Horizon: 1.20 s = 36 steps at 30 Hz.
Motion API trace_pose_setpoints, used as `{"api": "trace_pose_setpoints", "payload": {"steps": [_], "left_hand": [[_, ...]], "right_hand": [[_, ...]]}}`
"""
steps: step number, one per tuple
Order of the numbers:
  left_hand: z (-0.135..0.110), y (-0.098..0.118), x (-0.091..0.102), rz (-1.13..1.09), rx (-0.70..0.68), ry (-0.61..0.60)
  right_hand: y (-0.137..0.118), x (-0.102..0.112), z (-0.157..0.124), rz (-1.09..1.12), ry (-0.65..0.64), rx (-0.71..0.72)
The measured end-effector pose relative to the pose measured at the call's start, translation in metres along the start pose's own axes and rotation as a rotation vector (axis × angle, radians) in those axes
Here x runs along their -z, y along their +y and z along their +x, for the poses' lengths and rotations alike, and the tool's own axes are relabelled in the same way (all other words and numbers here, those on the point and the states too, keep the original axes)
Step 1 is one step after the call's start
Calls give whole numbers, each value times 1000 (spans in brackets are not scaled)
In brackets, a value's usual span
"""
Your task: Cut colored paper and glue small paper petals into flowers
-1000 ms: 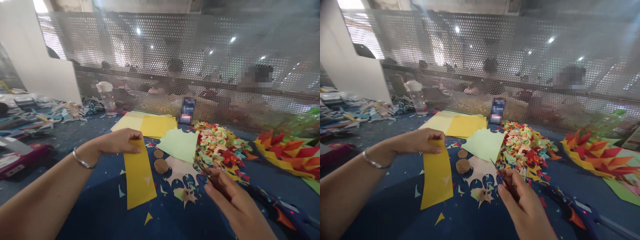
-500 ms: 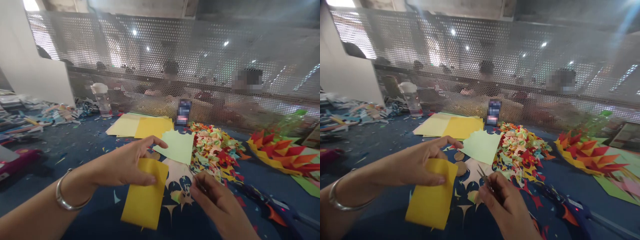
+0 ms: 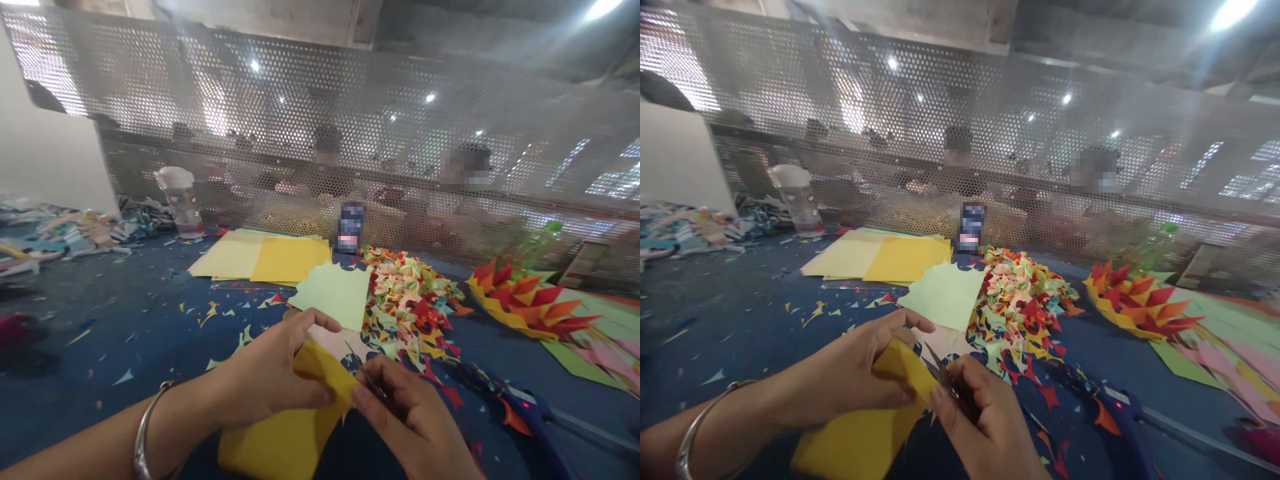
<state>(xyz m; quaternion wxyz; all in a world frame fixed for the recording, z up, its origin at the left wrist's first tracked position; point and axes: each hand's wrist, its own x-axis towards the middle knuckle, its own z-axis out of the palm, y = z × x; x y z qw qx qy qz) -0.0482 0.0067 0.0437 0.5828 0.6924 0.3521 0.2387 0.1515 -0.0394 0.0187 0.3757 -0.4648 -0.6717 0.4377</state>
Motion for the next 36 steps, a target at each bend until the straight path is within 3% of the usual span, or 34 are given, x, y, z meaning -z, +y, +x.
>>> {"api": "trace_pose_setpoints", "payload": {"steps": [5, 12, 15, 25, 36], "left_hand": [[3, -2, -4, -167, 190, -9], [6, -9, 2, -294, 253, 115], [6, -7, 8, -328, 281, 112], [6, -7, 11, -211, 173, 25], [6, -8, 9, -154, 88, -18]], "right_hand": [[3, 0, 1, 7, 24, 17], [-1, 8, -2, 31, 147, -46], [0, 12, -1, -15, 154, -46], [6, 17, -1, -250, -4, -42], [5, 17, -3, -321, -41, -20]]}}
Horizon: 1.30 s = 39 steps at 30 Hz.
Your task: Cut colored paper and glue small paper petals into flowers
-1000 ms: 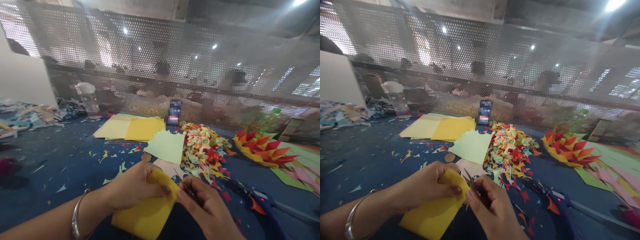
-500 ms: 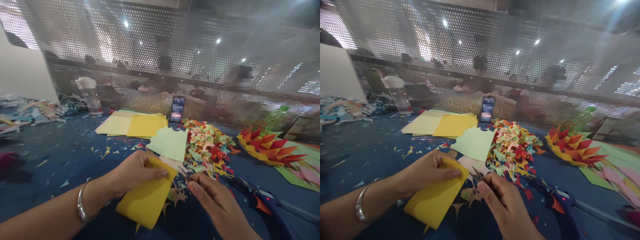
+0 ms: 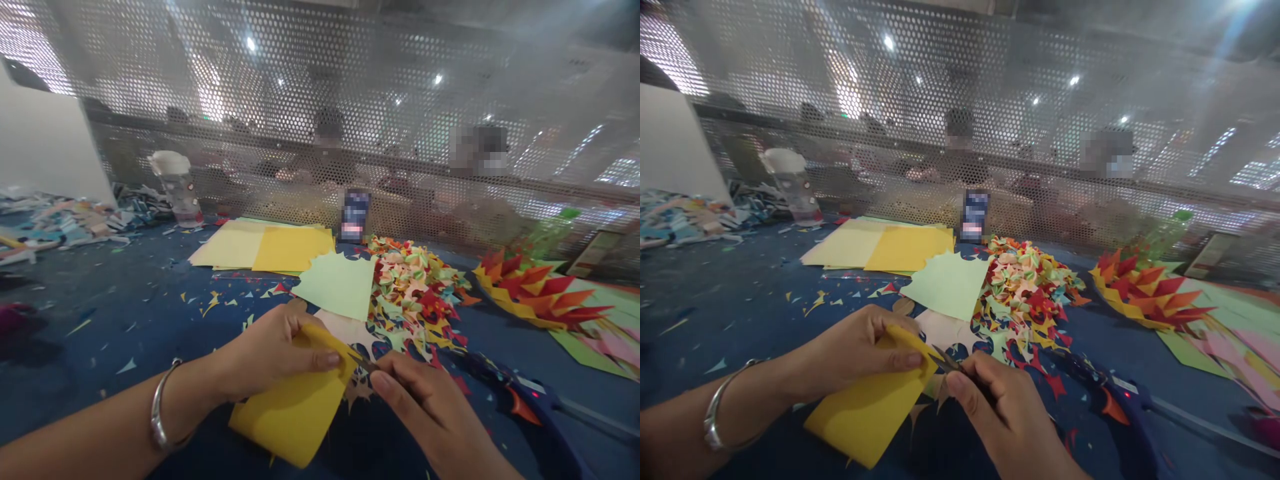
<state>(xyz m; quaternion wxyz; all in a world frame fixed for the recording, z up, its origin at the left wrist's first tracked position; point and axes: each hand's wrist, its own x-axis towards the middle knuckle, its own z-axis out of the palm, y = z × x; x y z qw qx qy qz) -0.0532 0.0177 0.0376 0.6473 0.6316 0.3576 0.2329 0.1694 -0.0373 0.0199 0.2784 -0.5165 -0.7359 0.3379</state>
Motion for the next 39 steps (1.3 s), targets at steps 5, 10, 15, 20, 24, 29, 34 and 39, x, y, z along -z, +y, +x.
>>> {"api": "trace_pose_setpoints", "payload": {"steps": [5, 10, 15, 20, 24, 29, 34, 39], "left_hand": [[-1, -1, -1, -51, 17, 1], [1, -3, -1, -29, 24, 2], [6, -8, 1, 3, -31, 5], [6, -10, 0, 40, -58, 10], [4, -9, -1, 5, -41, 14], [4, -9, 0, 36, -38, 7], [5, -10, 1, 32, -39, -4], [6, -10, 1, 61, -45, 14]], "right_hand": [[0, 0, 2, -16, 3, 2], [0, 0, 1, -11, 3, 1], [3, -2, 1, -13, 25, 11], [3, -1, 2, -25, 34, 22], [3, -1, 2, -41, 23, 24], [4, -1, 2, -55, 27, 24], [3, -2, 1, -59, 33, 16], [2, -2, 1, -64, 39, 13]]}}
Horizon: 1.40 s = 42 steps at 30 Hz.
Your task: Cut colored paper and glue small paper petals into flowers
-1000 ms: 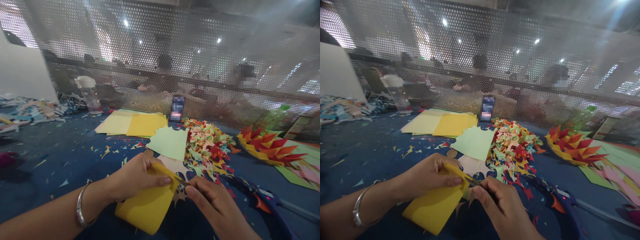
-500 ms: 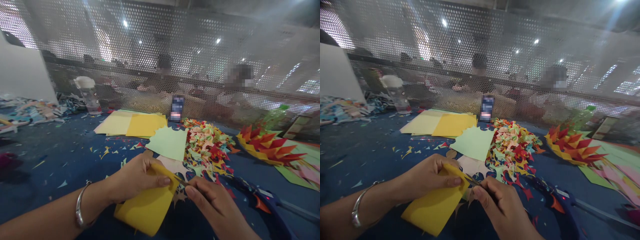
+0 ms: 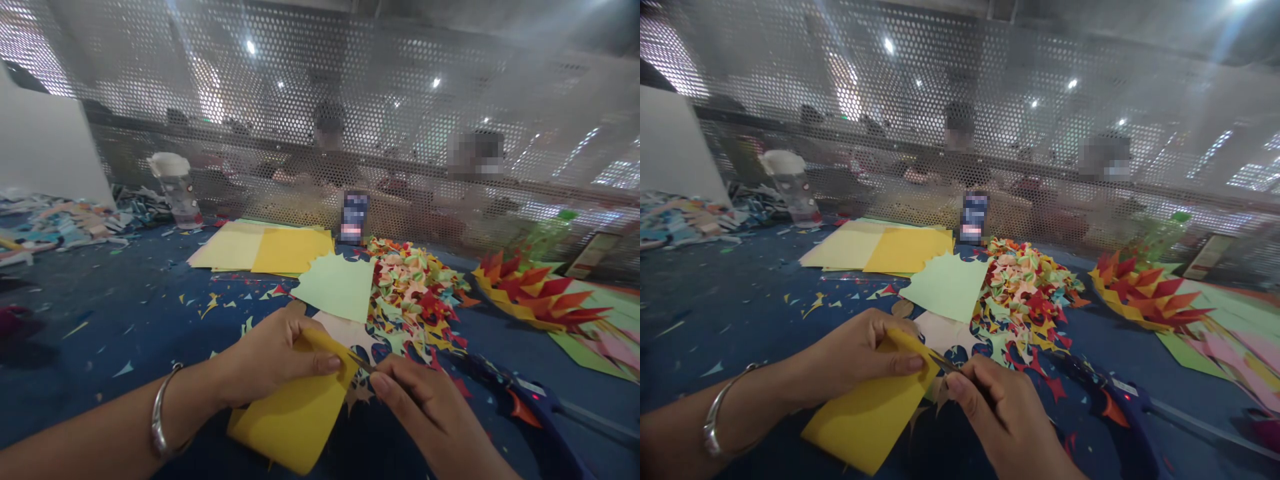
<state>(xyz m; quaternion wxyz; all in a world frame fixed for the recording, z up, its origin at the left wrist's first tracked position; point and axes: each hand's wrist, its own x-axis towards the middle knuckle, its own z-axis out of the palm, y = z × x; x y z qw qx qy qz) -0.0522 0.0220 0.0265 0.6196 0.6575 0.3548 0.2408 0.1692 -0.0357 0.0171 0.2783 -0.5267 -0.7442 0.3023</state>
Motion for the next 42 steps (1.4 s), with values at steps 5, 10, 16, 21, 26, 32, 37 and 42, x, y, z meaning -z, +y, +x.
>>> {"api": "trace_pose_setpoints", "payload": {"steps": [5, 10, 16, 21, 26, 32, 37, 42], "left_hand": [[-1, 0, 0, -2, 22, -3], [-1, -1, 0, -17, 18, 0], [-1, 2, -3, -84, 89, 3], [-2, 4, -5, -94, 106, 11], [-1, 3, -5, -82, 119, 18], [-2, 2, -5, -76, 107, 13], [-1, 2, -6, -131, 115, -19], [0, 0, -5, -157, 106, -24]], "right_hand": [[0, 2, 1, -2, -12, 14], [0, 1, 2, -10, -8, 18], [1, 1, 1, -26, -5, 21], [-1, 0, 1, -35, -1, 22], [-1, 0, 2, -55, 11, 43], [-1, 0, 1, -45, -1, 45], [-1, 0, 2, -64, -12, 30], [0, -1, 3, -81, -15, 33]]}}
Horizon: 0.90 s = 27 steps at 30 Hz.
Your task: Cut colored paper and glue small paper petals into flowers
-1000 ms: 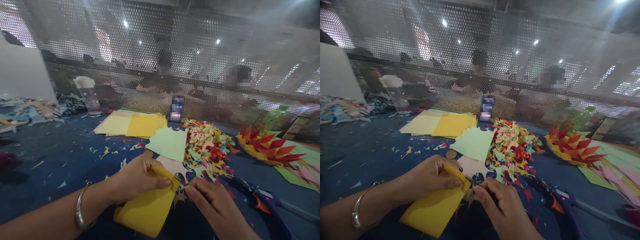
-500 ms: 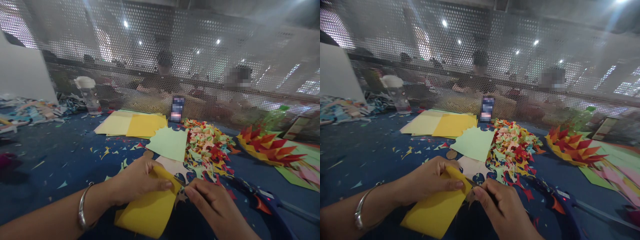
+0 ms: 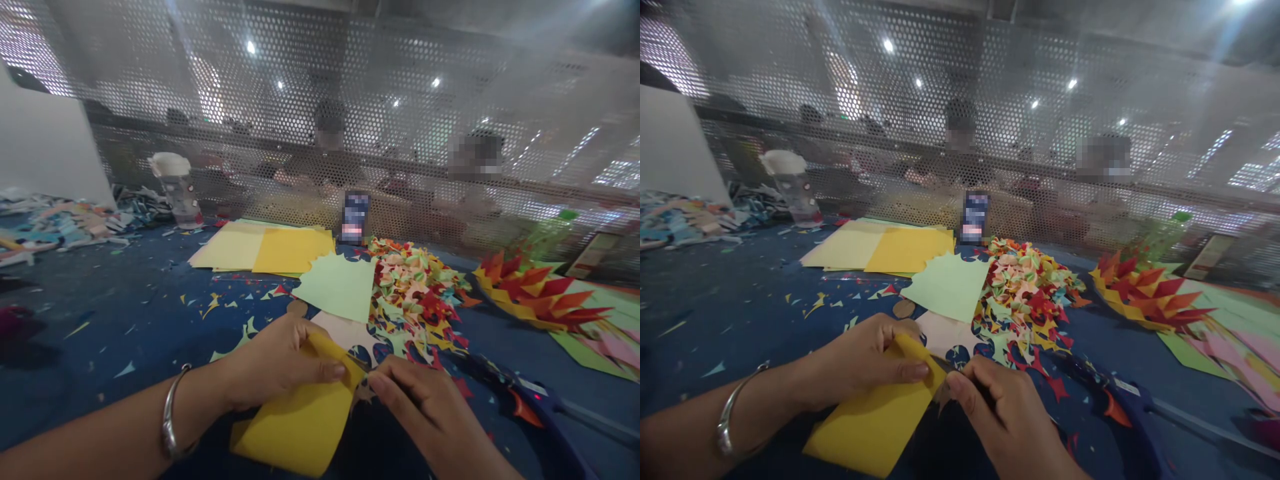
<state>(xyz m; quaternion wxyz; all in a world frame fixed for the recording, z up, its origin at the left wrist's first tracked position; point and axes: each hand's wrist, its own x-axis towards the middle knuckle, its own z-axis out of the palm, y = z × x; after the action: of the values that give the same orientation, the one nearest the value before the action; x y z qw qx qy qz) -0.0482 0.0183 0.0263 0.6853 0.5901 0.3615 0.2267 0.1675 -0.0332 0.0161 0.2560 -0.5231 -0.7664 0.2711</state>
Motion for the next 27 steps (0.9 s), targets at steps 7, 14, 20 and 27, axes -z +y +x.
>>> {"api": "trace_pose_setpoints", "payload": {"steps": [7, 14, 20, 27], "left_hand": [[0, -2, -1, 22, -7, -1], [0, -1, -1, 60, -13, -17], [-1, 1, -3, -17, 20, -36], [-2, -1, -4, -149, 90, -70]], "right_hand": [[1, 0, -1, -15, -4, 14], [3, -2, -2, -25, -26, 4], [0, 0, -2, -9, -26, -15], [-1, 0, 1, 4, -20, -19]]}}
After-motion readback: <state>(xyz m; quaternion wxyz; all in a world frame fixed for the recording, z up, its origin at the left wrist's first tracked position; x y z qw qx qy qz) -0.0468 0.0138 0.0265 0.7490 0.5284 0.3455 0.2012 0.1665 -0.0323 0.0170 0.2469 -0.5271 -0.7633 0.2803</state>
